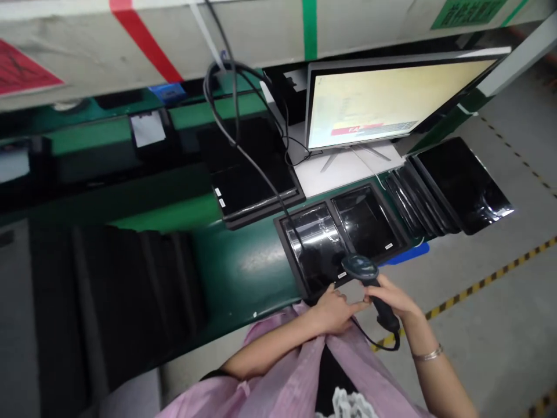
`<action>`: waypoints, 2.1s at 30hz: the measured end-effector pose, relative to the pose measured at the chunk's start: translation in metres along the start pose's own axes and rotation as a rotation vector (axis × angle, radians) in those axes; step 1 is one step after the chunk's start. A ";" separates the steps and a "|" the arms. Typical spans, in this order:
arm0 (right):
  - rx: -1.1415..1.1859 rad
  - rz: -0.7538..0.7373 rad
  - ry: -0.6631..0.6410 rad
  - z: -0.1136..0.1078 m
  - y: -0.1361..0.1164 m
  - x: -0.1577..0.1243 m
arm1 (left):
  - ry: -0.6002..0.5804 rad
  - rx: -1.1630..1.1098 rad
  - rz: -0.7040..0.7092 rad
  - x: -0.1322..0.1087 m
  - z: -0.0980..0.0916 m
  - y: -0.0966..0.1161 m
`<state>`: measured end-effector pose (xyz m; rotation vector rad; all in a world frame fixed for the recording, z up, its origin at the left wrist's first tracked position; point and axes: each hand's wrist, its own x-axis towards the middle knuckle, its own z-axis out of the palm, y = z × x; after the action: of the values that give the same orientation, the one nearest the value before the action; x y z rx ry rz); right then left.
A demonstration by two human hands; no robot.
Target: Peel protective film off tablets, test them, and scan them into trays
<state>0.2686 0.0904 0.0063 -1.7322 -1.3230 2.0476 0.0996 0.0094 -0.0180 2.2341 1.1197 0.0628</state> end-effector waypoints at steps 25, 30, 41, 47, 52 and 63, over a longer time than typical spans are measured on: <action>-0.146 0.165 -0.016 -0.005 0.030 0.005 | 0.228 0.222 0.127 -0.008 0.012 0.009; -0.143 0.150 -0.009 -0.003 0.032 0.005 | 0.246 0.250 0.136 -0.006 0.013 0.008; -0.221 -0.072 0.222 -0.071 -0.009 -0.001 | 0.421 0.332 0.294 -0.003 -0.002 0.013; -0.288 -0.013 0.081 -0.045 -0.004 -0.013 | 0.422 0.309 0.381 -0.011 -0.001 0.015; -0.328 -0.016 -0.002 -0.010 0.016 -0.006 | 0.414 0.296 0.383 -0.014 0.000 0.014; -0.445 -0.090 0.217 -0.070 0.008 0.006 | 0.506 0.384 0.379 -0.011 -0.004 0.016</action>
<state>0.3296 0.1250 0.0004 -1.9487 -1.8427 1.5439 0.1026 -0.0038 -0.0030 2.8529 0.9944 0.6506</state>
